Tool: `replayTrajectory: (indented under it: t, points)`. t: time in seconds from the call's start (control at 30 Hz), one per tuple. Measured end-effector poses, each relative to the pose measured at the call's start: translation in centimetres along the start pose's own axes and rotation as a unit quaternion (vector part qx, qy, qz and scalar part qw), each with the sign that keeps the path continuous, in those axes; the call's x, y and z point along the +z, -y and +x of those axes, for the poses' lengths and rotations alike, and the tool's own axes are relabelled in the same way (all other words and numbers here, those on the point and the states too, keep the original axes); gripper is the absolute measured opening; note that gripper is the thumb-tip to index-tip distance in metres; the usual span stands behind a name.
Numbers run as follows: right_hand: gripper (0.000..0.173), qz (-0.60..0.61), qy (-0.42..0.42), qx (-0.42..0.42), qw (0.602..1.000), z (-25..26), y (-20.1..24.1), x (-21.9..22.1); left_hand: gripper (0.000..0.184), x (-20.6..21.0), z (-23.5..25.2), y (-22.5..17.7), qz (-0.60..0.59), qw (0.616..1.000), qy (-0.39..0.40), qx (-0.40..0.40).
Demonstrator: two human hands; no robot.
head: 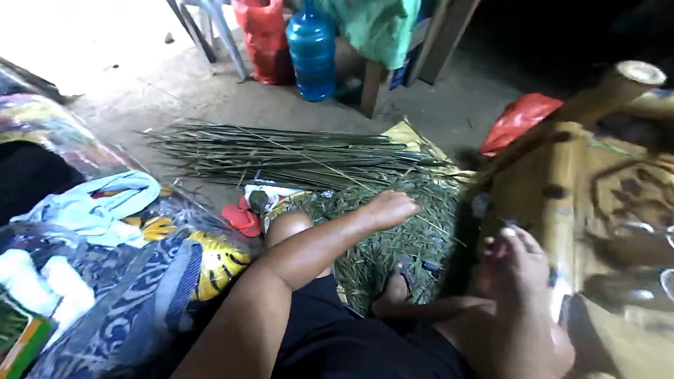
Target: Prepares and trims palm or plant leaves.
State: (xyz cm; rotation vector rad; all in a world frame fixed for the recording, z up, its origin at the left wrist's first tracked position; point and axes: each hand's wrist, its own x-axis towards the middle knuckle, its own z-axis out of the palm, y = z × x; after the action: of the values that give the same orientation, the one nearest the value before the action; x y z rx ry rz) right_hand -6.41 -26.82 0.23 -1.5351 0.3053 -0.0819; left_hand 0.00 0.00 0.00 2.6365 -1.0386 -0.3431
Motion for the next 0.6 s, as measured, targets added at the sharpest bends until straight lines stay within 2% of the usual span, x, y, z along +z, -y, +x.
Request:
replayTrajectory:
  t: [0.1, 0.2, 0.4, 0.53, 0.6]
  points:
    - [0.024, -0.01, 0.047, -0.046, 0.998, -0.1, -1.5, -0.1, 0.026, -0.4, 0.0, -0.8, 0.028, 0.999, 0.018, -0.024]
    - [0.025, 0.009, 0.023, -0.027, 0.999, -0.2, -1.0, -0.5, 0.024, -4.1, -0.6, -1.6, 0.078, 0.994, 0.026, -0.077]
    - [0.016, 0.076, 0.067, -0.023, 0.995, 0.5, -1.1, -1.3, 0.024, -13.9, -4.0, -1.5, 0.112, 0.951, 0.046, -0.284]
    - [0.018, 0.094, 0.088, -0.066, 0.989, 1.1, -1.7, -2.7, 0.025, -14.2, -9.0, -0.1, 0.07, 0.919, 0.045, -0.386]
    - [0.02, 0.098, 0.086, -0.066, 0.989, 1.0, -1.5, -3.5, 0.034, -13.2, -12.0, 0.5, 0.028, 0.902, 0.037, -0.429]
